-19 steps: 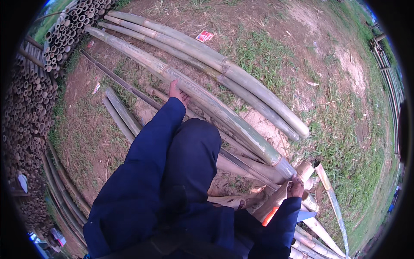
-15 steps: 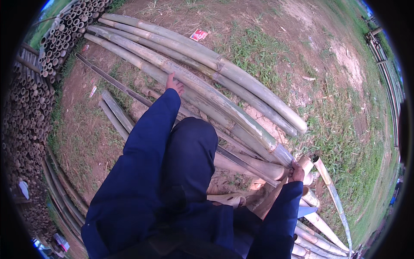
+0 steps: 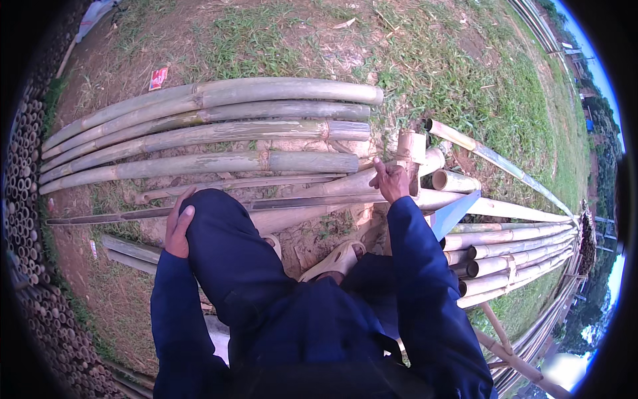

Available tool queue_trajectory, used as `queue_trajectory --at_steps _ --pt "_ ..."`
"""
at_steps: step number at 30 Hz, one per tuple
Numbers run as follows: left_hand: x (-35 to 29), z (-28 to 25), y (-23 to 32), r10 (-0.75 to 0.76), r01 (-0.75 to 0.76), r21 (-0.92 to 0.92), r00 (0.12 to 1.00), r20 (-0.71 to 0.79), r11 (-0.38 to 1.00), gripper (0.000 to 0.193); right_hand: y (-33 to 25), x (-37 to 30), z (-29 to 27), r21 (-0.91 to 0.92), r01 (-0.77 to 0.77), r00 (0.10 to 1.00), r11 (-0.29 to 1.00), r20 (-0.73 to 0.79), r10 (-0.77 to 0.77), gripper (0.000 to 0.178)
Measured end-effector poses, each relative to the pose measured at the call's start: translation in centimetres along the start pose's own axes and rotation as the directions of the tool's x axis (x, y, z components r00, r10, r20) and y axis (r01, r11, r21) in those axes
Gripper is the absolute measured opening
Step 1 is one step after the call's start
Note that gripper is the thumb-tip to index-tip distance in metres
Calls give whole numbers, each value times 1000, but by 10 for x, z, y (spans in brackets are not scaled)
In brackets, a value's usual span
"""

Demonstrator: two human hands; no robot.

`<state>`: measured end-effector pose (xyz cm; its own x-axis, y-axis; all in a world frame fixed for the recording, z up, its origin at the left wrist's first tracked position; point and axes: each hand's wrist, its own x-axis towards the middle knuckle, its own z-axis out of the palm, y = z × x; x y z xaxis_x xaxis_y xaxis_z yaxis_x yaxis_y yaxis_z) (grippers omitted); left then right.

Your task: The person uses a hand saw to cut bamboo poles into shorter sections. They position each pole on a makeshift support, saw through it, then move the cut piece aside and repeat the process with additional poles.

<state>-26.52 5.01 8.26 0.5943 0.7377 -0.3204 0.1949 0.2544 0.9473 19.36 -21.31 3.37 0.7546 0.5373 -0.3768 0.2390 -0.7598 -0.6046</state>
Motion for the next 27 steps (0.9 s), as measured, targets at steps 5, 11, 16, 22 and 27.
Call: queue_trajectory --at_steps 5,11,16,22,27 --pt "-25 41 36 379 -240 748 925 -17 619 91 17 -114 6 -43 283 951 958 139 -275 32" --pt "-11 65 58 340 -330 855 920 196 399 98 53 -229 -37 -537 302 941 787 299 -157 54" --pt "18 52 58 175 -271 854 961 214 444 94 63 -287 -94 -642 223 970 734 218 -105 73" --pt "81 15 48 -55 -216 762 948 313 611 78 83 -309 -151 -630 -94 994 771 -22 104 124" --pt "143 -27 17 -273 -58 641 873 405 765 59 116 -290 -163 -351 -191 981 917 -31 193 115"
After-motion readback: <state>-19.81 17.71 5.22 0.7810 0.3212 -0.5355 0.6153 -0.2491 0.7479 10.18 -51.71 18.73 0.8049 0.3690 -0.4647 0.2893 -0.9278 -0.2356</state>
